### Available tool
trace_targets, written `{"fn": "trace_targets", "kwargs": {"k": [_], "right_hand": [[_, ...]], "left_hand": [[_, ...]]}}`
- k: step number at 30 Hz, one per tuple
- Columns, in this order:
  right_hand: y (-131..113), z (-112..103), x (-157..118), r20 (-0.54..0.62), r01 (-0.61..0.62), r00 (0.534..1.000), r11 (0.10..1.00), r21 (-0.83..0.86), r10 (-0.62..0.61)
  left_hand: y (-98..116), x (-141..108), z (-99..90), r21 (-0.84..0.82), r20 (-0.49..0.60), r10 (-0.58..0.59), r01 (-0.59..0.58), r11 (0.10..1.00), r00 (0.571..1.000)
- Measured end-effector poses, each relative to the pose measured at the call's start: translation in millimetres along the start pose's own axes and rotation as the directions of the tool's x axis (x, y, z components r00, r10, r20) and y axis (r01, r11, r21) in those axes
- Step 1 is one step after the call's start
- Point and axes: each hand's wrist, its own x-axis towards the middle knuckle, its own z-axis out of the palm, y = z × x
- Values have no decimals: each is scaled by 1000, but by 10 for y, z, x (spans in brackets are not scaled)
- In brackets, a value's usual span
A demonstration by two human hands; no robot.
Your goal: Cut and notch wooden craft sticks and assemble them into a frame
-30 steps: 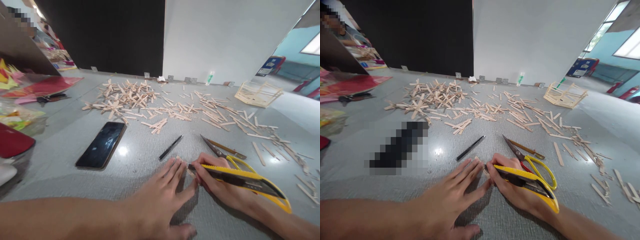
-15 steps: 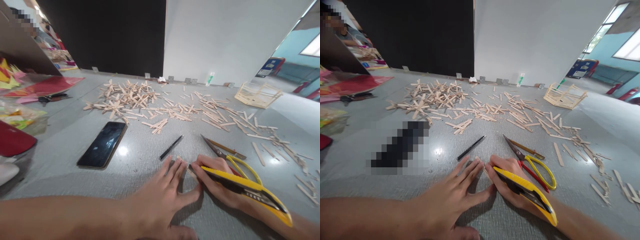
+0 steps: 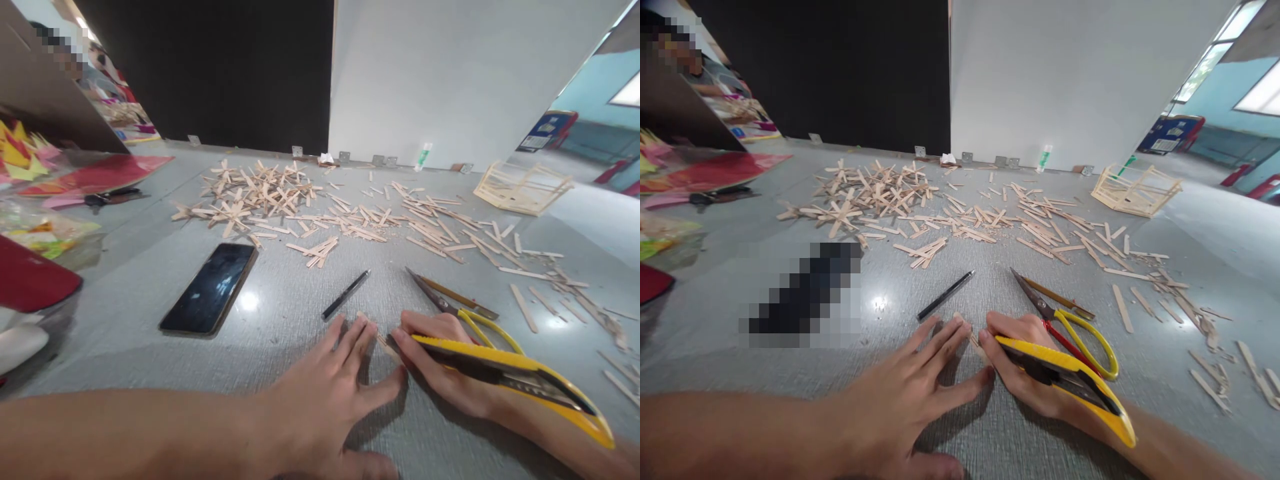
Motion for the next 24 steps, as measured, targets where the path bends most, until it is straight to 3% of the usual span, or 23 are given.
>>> {"fn": "trace_targets", "kwargs": {"k": [8, 13, 24], "right_hand": [[-68, -42, -26, 66, -227, 973, 961, 161, 219], [-62, -45, 8, 136, -282, 955, 946, 158, 262], [-63, -42, 21, 133, -288, 954, 946, 150, 270]], "left_hand": [[-35, -20, 63, 42, -34, 51, -49, 998, 998], [-34, -26, 96, 58, -54, 50, -47, 997, 997], [-32, -37, 81, 77, -54, 59, -55, 996, 997]]}}
